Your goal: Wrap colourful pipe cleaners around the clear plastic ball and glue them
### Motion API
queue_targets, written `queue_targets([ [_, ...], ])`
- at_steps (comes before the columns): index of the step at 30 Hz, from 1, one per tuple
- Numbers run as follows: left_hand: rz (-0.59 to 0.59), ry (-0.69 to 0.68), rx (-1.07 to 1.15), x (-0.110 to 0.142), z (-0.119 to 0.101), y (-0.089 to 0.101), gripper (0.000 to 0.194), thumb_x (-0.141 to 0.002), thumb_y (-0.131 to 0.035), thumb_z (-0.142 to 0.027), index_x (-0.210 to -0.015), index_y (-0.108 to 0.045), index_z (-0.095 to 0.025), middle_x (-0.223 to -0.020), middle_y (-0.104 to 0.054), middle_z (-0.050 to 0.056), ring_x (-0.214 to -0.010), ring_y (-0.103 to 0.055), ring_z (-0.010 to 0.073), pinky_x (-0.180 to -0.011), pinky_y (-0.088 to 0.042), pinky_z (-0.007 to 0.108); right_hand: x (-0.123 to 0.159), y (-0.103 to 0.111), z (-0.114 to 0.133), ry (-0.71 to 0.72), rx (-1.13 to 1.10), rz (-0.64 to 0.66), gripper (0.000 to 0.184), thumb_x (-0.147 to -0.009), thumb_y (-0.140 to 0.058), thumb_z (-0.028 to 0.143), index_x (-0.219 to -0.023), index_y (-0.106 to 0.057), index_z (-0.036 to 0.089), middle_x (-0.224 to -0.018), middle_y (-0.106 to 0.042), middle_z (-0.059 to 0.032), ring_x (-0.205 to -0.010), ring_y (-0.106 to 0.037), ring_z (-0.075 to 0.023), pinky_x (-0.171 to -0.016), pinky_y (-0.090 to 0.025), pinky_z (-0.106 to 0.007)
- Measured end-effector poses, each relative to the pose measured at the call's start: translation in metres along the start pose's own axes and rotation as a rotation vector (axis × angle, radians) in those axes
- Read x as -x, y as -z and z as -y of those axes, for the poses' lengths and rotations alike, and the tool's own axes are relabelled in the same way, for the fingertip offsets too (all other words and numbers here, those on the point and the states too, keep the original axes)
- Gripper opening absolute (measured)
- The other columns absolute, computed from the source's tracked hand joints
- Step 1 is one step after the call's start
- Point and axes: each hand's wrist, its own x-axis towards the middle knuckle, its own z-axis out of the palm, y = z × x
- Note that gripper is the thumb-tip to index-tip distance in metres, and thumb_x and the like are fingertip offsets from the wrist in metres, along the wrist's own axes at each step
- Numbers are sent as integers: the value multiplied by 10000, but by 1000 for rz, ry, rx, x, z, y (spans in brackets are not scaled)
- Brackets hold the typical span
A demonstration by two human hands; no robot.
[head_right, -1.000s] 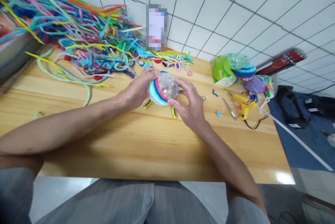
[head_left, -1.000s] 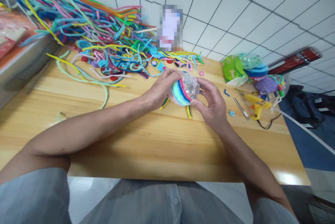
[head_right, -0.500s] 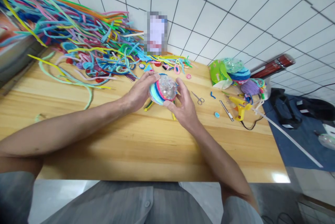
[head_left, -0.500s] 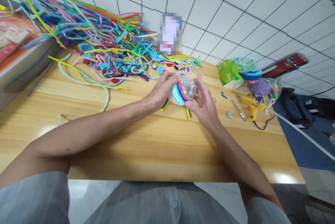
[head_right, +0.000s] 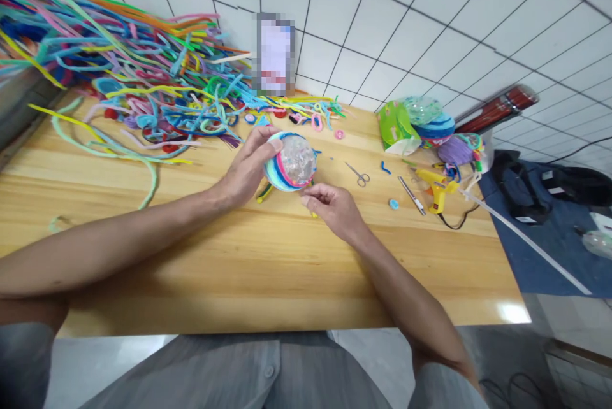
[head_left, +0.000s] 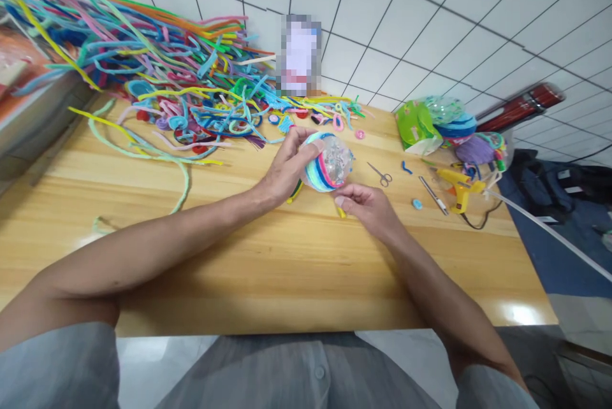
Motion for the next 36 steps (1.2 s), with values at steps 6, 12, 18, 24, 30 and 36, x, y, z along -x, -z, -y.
queue_targets([
  [6, 92, -122, -222, 16, 7, 1, 463, -1004, -725, -571, -1315, -578, -260, -1261, -671, 65, -1166, -654, 236, -1069, -561, 408, 32, 36, 18, -25, 97, -92, 399, -878, -847, 541, -1121, -830, 224, -798, -748, -10, -536, -545, -110, -497, -465, -264],
  [12, 186, -257, -456, 26, 18, 7, 492, -1039, -682, -524, -1417, -535, -246, -1372, -637, 124, -1292, -627, 288, -1161, -521, 486, 59, 120, 13, -9, -83, 295, 725, -844, -670, 943, -897, -865, 247, -617, -713, -75, -435, -602, -190, -398, -435, -334],
  [18, 201, -343, -506, 29, 24, 5, 489, -1068, -669, -488, -1454, -490, -246, -1426, -592, 133, -1340, -611, 283, -1176, -530, 480, 67, 156, -33, 22, 452, -802, 499, -961, -679, 677, -653, -685, 286, -640, -651, -49, -686, -668, -280, -701, -552, -476],
  [24, 193, -339, -496, 32, 24, 3, 479, -1087, -647, -513, -1456, -475, -261, -1476, -562, 139, -1394, -587, 288, -1219, -509, 503, 52, 89, -32, 213, 455, -552, 301, -925, -794, 499, -1116, -740, 272, -1117, -791, -70, -973, -765, -278, -870, -641, -484],
  [30, 251, -294, -450, 39, 22, 6, 497, -1087, -657, -494, -1470, -456, -249, -1485, -538, 146, -1424, -566, 296, -1237, -502, 510, 8, 13, -11, 539, 523, -216, 802, -949, -819, 576, -1610, -474, 282, -1602, -600, -193, -1445, -635, -386, -1092, -626, -625],
  [36, 288, -296, -411, 40, 23, 7, 490, -1101, -648, -467, -1489, -437, -255, -1508, -505, 150, -1457, -537, 289, -1264, -489, 509, -7, -8, -20, 623, 634, -188, 975, -950, -806, 602, -1737, -324, 287, -1663, -541, -207, -1557, -532, -435, -1272, -471, -737],
])
